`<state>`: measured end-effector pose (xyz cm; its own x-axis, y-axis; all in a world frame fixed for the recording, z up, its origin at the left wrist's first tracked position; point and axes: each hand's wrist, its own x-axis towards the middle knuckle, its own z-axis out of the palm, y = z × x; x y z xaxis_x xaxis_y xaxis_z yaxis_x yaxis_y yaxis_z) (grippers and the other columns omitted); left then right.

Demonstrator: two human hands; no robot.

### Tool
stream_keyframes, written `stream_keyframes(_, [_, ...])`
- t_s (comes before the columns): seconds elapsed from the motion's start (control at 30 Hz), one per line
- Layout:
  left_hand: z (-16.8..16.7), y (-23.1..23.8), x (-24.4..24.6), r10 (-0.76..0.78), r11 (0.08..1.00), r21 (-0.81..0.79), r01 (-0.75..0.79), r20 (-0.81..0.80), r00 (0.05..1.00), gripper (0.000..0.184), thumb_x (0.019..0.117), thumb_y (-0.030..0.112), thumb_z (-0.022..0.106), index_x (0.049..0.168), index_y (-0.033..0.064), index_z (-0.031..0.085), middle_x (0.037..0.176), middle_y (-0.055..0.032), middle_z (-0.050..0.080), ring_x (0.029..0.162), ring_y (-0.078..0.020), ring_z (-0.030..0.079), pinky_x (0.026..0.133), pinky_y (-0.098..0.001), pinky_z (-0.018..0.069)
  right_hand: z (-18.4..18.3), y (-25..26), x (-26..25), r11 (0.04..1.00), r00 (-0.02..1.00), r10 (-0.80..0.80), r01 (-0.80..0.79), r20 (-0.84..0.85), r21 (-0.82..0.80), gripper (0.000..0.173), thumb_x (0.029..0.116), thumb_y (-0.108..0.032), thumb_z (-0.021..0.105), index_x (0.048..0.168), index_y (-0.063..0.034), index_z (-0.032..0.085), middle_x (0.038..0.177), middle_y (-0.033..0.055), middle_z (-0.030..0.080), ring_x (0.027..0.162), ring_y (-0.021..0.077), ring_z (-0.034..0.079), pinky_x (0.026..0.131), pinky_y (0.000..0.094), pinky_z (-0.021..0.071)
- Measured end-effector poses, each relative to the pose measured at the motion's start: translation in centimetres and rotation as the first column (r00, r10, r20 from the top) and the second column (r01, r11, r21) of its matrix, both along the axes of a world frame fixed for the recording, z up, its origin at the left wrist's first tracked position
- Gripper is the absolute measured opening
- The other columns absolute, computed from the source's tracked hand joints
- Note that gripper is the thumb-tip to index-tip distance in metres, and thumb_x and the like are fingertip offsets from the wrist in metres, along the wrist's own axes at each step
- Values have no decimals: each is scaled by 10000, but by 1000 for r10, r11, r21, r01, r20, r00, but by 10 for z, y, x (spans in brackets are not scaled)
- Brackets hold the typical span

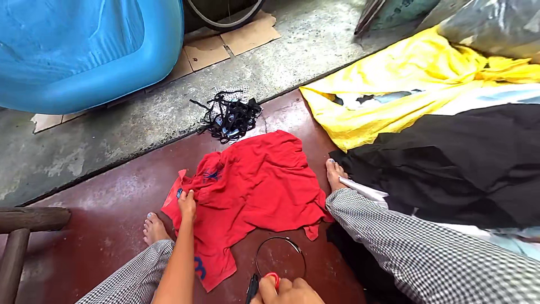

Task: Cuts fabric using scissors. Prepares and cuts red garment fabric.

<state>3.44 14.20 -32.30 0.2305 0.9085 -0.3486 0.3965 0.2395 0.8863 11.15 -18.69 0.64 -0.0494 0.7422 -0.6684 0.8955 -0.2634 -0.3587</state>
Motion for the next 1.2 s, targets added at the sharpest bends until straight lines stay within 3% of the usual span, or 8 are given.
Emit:
stream_keyframes(0.23, [44, -29, -14, 26, 881, 472, -39, 35, 999, 334, 1087, 198, 455, 1222, -75, 593, 1090, -198, 664, 1036, -230, 653, 963, -443, 518, 3, 1, -1, 998, 1000, 9, -8, -11, 57, 269, 978, 17, 485, 1216, 54, 604, 1075, 297, 617, 858, 437, 660, 650, 523, 520])
stream_keyframes(0.33, [28, -56, -22, 176, 984, -4, -178, 179, 968, 493, 1080, 383, 488, 1373, -9, 543, 1248, -191, 655, 1128, -249, 656, 979, -458, 542, 2, -2, -3, 998, 999, 6, -4, -34, 58, 245, 970, -4, 509, 1183, 51, 617, 1026, 283, 626, 843, 428, 660, 640, 527, 514])
stream_keyframes(0.4, [20, -77, -34, 286, 872, -475, -119, 296, 912, 550, 1036, 514, 482, 1420, 122, 510, 1310, -140, 637, 1172, -277, 634, 951, -559, 535, 2, -1, -5, 999, 1000, 11, -9, -26, 53, 232, 974, 0, 499, 1164, 50, 621, 1015, 278, 623, 832, 421, 657, 631, 523, 510])
stream_keyframes(0.53, [1, -109, -51, 291, 726, -687, -30, 266, 919, 392, 1055, 353, 499, 1304, 59, 571, 1144, -166, 692, 1033, -278, 685, 877, -523, 570, -1, 5, -5, 999, 999, 28, -27, -24, 30, 221, 979, 0, 496, 1153, 45, 624, 1061, 283, 622, 871, 434, 661, 643, 546, 524])
stream_keyframes(0.8, [-3, -133, -49, 449, 769, -615, -173, 327, 832, 353, 1026, 72, 531, 1367, -1, 477, 1227, -205, 631, 1073, -288, 649, 915, -479, 556, -1, 12, -2, 975, 983, 178, -183, -54, -124, 207, 971, -58, 544, 1130, 36, 640, 1075, 278, 634, 910, 441, 663, 655, 568, 525])
stream_keyframes(0.9, [5, -139, -46, 459, 803, -564, -193, 379, 803, 426, 1073, 209, 502, 1458, 39, 433, 1378, -191, 573, 1231, -295, 591, 1023, -502, 505, -10, 13, 0, 968, 961, 247, -239, -122, 73, 166, 1003, -101, 530, 984, 7, 655, 903, 229, 666, 844, 422, 677, 629, 578, 515])
stream_keyframes(1.0, [4, -143, -47, 466, 838, -488, -244, 407, 785, 496, 1097, 358, 432, 1507, 79, 415, 1507, -166, 482, 1356, -287, 501, 1099, -522, 436, -19, 20, -2, 964, 954, 246, -223, -172, 144, 199, 1002, -212, 588, 1006, -32, 674, 905, 221, 673, 861, 434, 672, 652, 618, 504])
stream_keyframes(1.2, [20, -146, -40, 360, 927, -253, -276, 400, 843, 285, 1054, 92, 521, 1270, -93, 533, 1210, -245, 614, 1066, -289, 630, 931, -475, 538, -34, 29, 0, 977, 983, 152, -134, -103, 164, 206, 1033, -144, 494, 1115, -19, 636, 967, 246, 661, 903, 454, 663, 686, 617, 504])
